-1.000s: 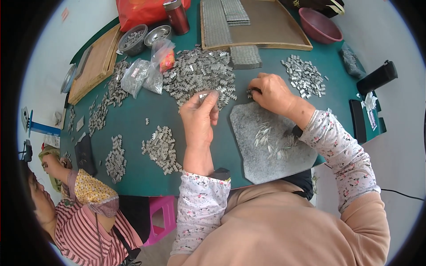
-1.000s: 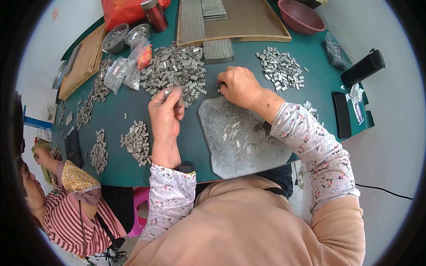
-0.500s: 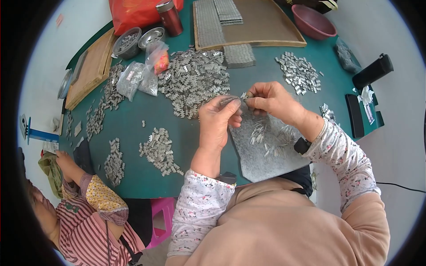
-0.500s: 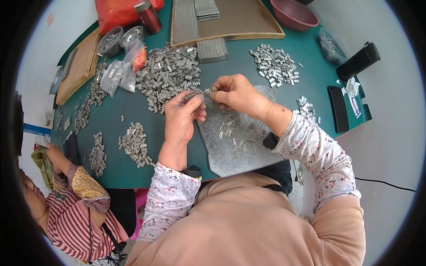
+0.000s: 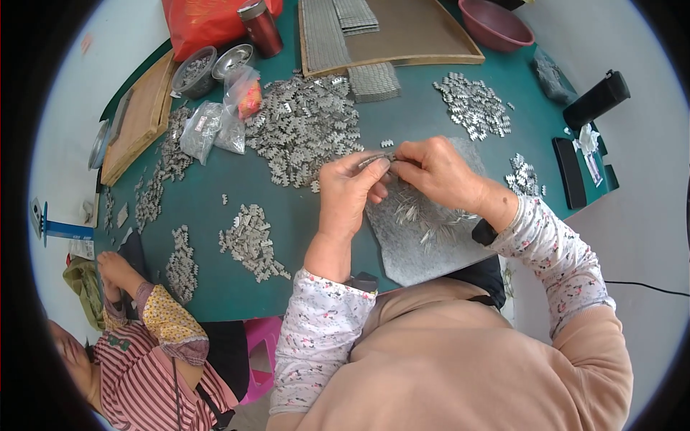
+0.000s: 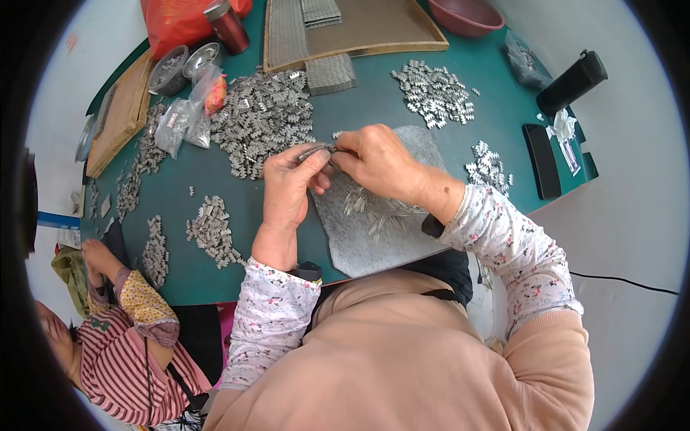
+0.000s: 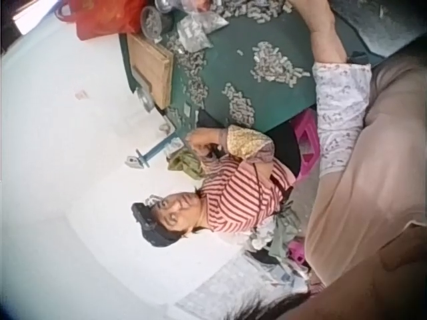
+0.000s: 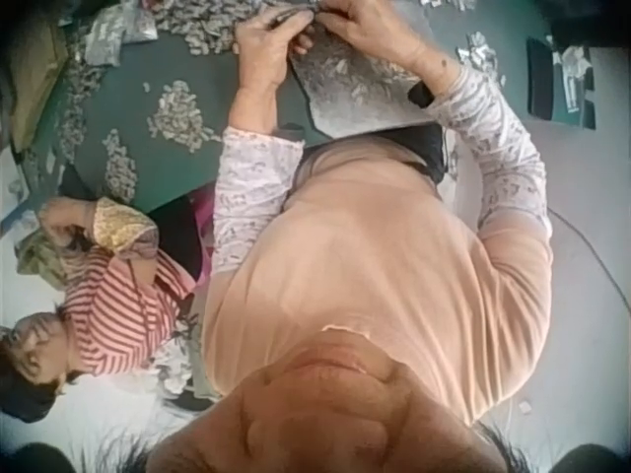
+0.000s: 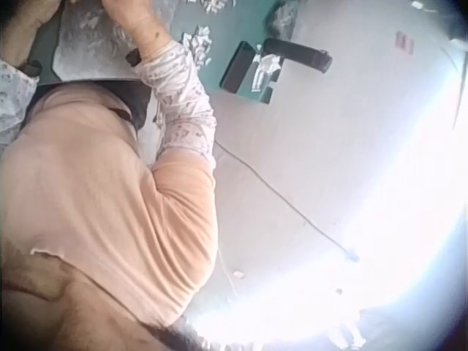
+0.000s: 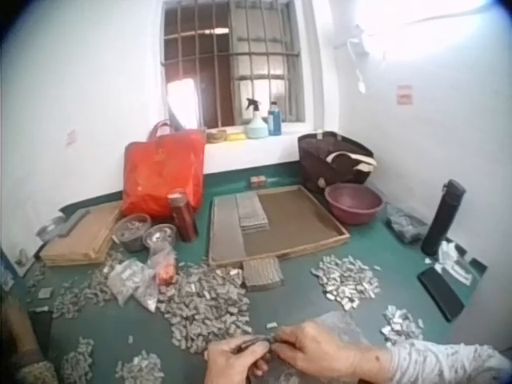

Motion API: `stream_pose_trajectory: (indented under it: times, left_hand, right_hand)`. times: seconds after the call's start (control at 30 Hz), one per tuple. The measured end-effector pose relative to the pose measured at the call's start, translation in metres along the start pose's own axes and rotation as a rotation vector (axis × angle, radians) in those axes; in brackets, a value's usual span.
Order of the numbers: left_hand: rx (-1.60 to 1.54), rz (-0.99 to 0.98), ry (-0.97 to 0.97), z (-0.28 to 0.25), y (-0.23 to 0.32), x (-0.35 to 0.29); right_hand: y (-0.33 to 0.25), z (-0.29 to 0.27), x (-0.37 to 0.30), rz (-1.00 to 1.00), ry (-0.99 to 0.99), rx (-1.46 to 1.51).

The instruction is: Assembling small metallic connector components by fitting them together at a workbench.

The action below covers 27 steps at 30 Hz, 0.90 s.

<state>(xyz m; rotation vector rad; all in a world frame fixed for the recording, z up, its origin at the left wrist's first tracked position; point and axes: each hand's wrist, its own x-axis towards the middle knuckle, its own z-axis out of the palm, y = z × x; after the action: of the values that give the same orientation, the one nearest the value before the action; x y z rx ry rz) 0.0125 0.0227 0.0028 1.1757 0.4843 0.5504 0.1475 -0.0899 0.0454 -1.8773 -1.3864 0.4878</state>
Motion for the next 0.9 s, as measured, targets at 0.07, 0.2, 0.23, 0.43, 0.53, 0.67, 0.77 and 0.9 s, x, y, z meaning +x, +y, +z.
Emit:
stream_pose_trajectory:
  times: [0.07, 0.2, 0.23, 0.43, 0.53, 0.67, 0.77, 0.9]
  left_hand:
    - [0.055, 0.016, -0.009, 0.001, 0.002, 0.000]
    - [0.101, 0.048, -0.058, 0.003, 0.005, -0.001]
    - [0.100, 0.043, -0.058, 0.001, 0.005, 0.000]
    - [-0.039, -0.009, -0.051, -0.004, 0.006, 0.004]
    - [-0.036, -0.042, -0.042, -0.006, 0.005, 0.004]
    - [-0.024, -0.060, -0.041, -0.004, 0.003, 0.006]
    - [-0.007, -0.063, -0.044, -0.006, 0.000, 0.006]
    - [0.014, -0.044, -0.078, -0.006, -0.003, 0.007]
  right_hand:
    - [0.003, -0.002, 0.001, -0.200, 0.053, -0.140]
    - [0.001, -0.012, 0.000, -0.136, -0.050, -0.112]
    - [0.002, -0.014, 0.001, -0.103, -0.064, -0.030]
    - [0.022, -0.028, -0.006, -0.159, 0.081, -0.403]
    - [0.022, -0.020, -0.015, -0.179, -0.024, -0.479]
    - [0.022, -0.012, -0.016, -0.226, -0.061, -0.497]
    - [0.025, -0.005, -0.015, -0.299, -0.061, -0.535]
    - [0.020, -0.002, -0.015, -0.301, -0.139, -0.726]
